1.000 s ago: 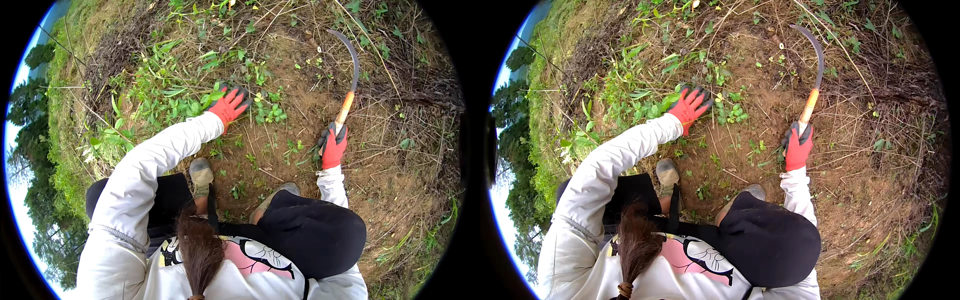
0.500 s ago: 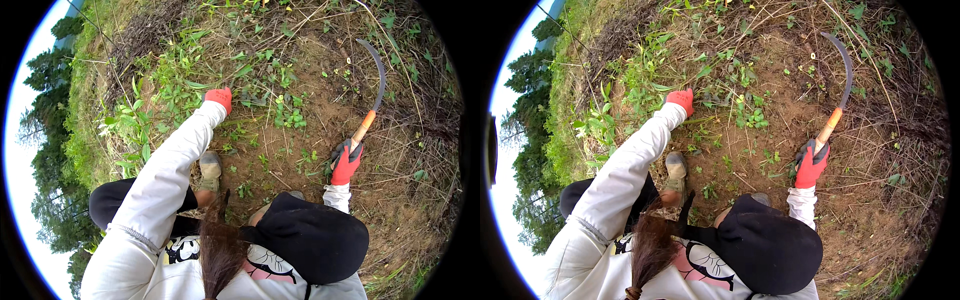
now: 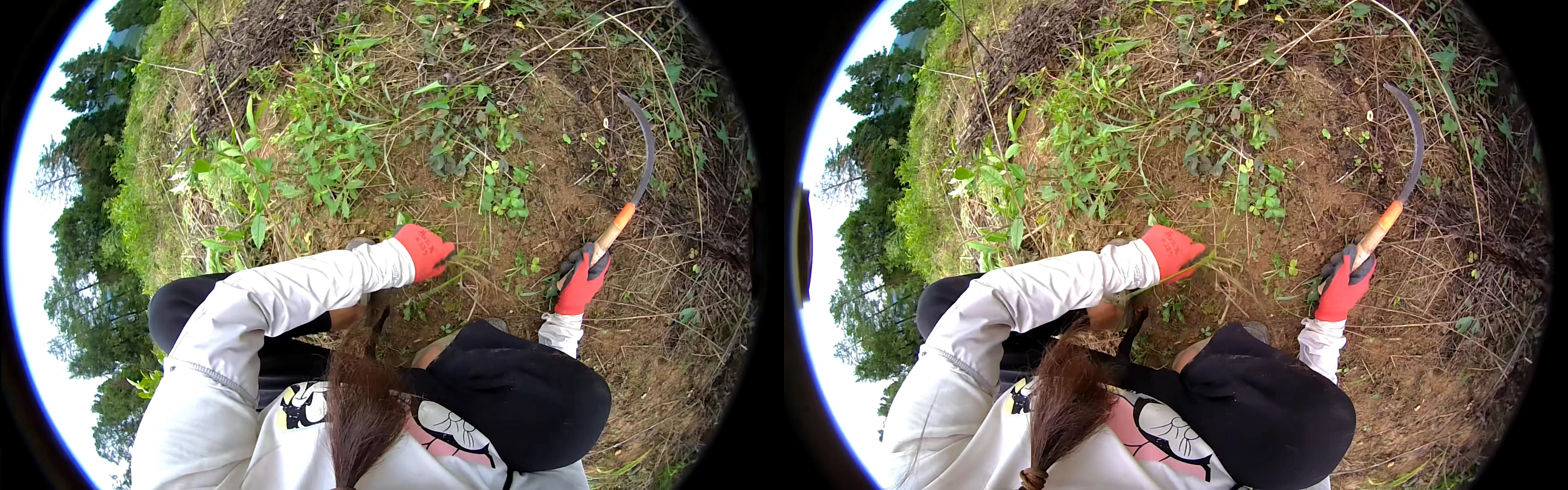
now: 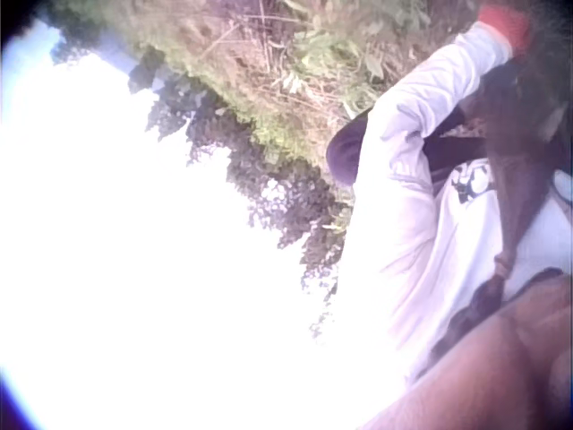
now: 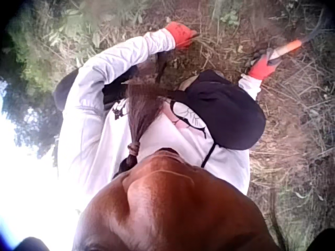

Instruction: The person clears vegetation from a grassy slope using a sickle and their hands. They pull weeds and cut grass, moving across the area to gather and remove the plant debris.

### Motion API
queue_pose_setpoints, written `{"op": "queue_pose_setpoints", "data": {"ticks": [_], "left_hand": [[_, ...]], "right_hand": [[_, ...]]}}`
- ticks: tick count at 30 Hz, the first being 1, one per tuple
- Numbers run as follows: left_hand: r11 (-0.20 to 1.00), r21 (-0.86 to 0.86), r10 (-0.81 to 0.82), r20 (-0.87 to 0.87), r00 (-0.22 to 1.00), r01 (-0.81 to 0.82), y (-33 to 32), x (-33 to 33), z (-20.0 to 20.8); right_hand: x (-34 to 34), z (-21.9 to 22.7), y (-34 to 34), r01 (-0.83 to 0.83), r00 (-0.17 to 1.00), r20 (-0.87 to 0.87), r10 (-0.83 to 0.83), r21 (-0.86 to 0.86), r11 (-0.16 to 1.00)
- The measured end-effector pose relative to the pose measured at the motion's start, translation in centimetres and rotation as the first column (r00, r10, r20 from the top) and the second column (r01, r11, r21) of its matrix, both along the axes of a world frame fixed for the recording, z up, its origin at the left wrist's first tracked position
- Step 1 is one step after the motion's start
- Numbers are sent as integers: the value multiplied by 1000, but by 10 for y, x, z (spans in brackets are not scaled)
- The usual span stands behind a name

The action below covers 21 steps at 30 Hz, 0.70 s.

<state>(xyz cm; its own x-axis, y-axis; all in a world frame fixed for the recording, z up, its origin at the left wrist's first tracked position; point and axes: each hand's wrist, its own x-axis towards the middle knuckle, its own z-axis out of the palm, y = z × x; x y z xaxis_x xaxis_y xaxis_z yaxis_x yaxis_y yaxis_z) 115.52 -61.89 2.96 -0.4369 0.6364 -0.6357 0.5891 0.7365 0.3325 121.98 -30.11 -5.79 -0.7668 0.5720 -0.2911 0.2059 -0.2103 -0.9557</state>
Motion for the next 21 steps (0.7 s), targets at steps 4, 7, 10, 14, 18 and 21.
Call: {"op": "queue_pose_setpoints", "data": {"ticks": [4,7,10,14,18,21], "left_hand": [[973,-231,-91,-460,883,-20,-79,-82,-11],[782,-399,145,-632,761,-480,-128,-127,-9],[480,-412,539,-558,631,-774,-174,-129,-27],[439,-426,565,-554,612,-791,-167,-140,-35],[431,-411,660,-462,592,-803,-147,-149,-26],[468,-368,689,-418,592,-804,-149,-137,-32]], "right_hand": [[2,1,-2,5,1000,12,-6,10,1000],[5,-2,1,26,1000,15,-26,29,999],[-1,5,-6,12,1000,17,-12,-12,1000],[-2,8,-6,-6,999,52,2,66,998],[-1,4,-3,14,1000,25,-13,-23,1000],[-1,5,-5,20,1000,20,-20,0,1000]]}}
